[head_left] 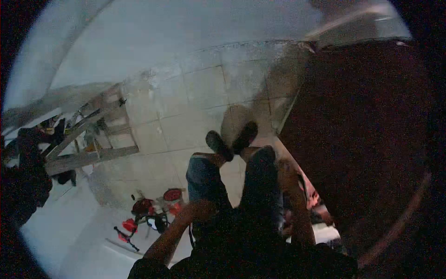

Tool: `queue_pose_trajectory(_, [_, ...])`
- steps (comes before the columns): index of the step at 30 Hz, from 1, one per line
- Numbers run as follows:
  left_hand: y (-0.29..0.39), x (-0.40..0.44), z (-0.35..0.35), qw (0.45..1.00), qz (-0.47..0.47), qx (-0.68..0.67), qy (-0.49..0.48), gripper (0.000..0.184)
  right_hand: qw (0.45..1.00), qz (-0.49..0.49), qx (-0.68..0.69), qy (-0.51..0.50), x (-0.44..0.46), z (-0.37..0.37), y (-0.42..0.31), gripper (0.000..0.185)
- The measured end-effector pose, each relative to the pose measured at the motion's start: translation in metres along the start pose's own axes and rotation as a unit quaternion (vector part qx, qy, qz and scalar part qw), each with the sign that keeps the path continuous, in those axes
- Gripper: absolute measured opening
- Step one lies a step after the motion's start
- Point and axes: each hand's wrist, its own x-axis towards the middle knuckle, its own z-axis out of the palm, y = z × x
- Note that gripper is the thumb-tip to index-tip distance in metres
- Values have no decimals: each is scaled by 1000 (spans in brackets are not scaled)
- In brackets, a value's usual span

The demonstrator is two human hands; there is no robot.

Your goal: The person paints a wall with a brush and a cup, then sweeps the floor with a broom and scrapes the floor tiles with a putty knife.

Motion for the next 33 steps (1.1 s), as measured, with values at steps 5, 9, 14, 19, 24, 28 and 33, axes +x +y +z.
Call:
queue_pose_trajectory(5, [6, 179, -224, 986, -89, -134, 46, 21, 973, -116, -91, 180, 264, 47, 37, 62])
queue_pose_trajectory(9, [-118, 475, -279, 966, 26, 106, 233, 34, 940, -150, -182, 246, 432, 83, 50, 58])
queue_pose_trajectory(14, [-164, 640, -363, 905, -54, 28, 420, 100, 905, -152, -301, 260, 569, 89, 66, 54])
queue_pose_trajectory(19, [-131, 667, -358, 876, -179, 40, 446, 141, 933, -144, -182, 273, 600, 83, 90, 55])
queue_pose_trajectory(24, [-126, 655, -349, 892, -145, -18, 428, 152, 757, -190, -525, 339, 636, 78, 106, 57])
queue_pose_trajectory(28, [-99, 633, -355, 900, -173, -41, 398, 151, 947, -22, -212, 239, 631, 42, 73, 54])
queue_pose_trajectory(33, [-81, 623, -354, 912, -177, -65, 365, 152, 849, -101, -502, 134, 597, 16, 57, 45])
